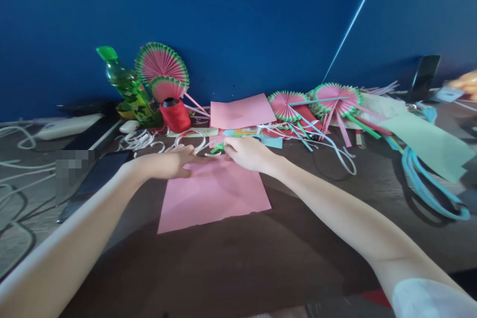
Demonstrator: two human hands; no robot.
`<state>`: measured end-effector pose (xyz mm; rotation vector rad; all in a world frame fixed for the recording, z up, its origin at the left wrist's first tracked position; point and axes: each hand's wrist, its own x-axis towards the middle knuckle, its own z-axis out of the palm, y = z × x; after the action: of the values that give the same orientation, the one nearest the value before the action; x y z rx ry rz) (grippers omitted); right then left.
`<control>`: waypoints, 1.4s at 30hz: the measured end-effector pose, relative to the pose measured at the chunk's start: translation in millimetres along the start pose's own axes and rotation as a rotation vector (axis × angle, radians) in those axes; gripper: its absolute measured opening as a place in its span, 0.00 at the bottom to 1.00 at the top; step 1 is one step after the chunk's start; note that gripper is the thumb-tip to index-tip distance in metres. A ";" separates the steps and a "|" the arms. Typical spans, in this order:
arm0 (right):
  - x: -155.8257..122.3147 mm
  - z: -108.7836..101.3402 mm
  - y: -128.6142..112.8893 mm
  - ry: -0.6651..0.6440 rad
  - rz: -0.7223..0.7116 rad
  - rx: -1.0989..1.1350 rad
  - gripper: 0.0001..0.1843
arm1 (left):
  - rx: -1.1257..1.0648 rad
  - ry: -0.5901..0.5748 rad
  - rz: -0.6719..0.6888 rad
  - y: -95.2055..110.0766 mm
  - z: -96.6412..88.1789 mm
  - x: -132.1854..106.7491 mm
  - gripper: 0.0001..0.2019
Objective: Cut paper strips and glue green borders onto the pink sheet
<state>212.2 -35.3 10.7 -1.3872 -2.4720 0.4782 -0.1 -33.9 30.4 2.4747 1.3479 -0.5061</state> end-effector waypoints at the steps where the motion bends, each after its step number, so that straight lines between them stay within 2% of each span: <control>1: 0.0 -0.1 0.1 -0.007 0.002 0.001 0.11 | 0.010 -0.019 -0.055 -1.5 -1.1 -1.2 0.24; 3: 0.3 -0.2 0.6 -0.013 0.006 0.005 0.11 | 0.011 -0.015 -0.142 -4.9 -2.8 -2.0 0.25; 5: 0.7 -0.2 1.1 -0.010 -0.007 0.021 0.11 | -0.020 0.056 -0.166 -8.1 -3.7 -1.0 0.25; 10: 0.4 -1.8 -1.3 0.028 -0.081 0.071 0.12 | -0.314 0.383 -0.050 -9.4 -7.5 3.1 0.17; 12: -0.8 -2.4 -4.1 0.034 -0.109 0.071 0.13 | -0.425 0.431 -0.019 -6.9 -9.6 3.7 0.17; 14: -2.4 -2.3 -7.1 0.042 -0.142 0.039 0.13 | -0.537 0.372 0.047 -4.1 -10.7 3.7 0.18; 17: -4.6 -1.1 -10.1 0.069 -0.196 -0.051 0.13 | -0.683 0.157 0.170 -1.0 -11.1 2.2 0.19; 19: -5.6 -0.4 -11.0 0.077 -0.224 -0.110 0.14 | -0.692 0.068 0.205 -0.1 -11.7 0.0 0.17; 22: -6.5 -0.7 -11.6 0.064 -0.250 -0.162 0.14 | -0.658 0.051 0.194 0.3 -13.8 -3.8 0.14; 28: -7.8 -1.5 -14.0 0.086 -0.291 -0.178 0.13 | -0.700 0.020 0.237 3.0 -14.0 -5.7 0.15; 32: -8.4 -4.9 -16.0 0.086 -0.250 -0.123 0.12 | -0.686 0.034 0.251 3.4 -14.5 -6.0 0.12; 34: -8.5 -9.7 -15.5 0.016 -0.200 0.011 0.11 | -0.680 0.022 0.258 0.8 -16.7 -8.3 0.11; 38: -7.6 -22.5 -8.7 -0.261 -0.157 0.373 0.12 | -0.640 -0.003 0.251 -8.7 -22.1 -16.3 0.10; 42: -4.9 -31.3 1.3 -0.499 -0.158 0.523 0.17 | -0.549 -0.056 0.228 -13.8 -25.6 -22.2 0.08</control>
<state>227.6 -34.1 38.3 -0.9308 -2.5008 1.4541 -18.5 -33.0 61.9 2.0977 0.9961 -0.1245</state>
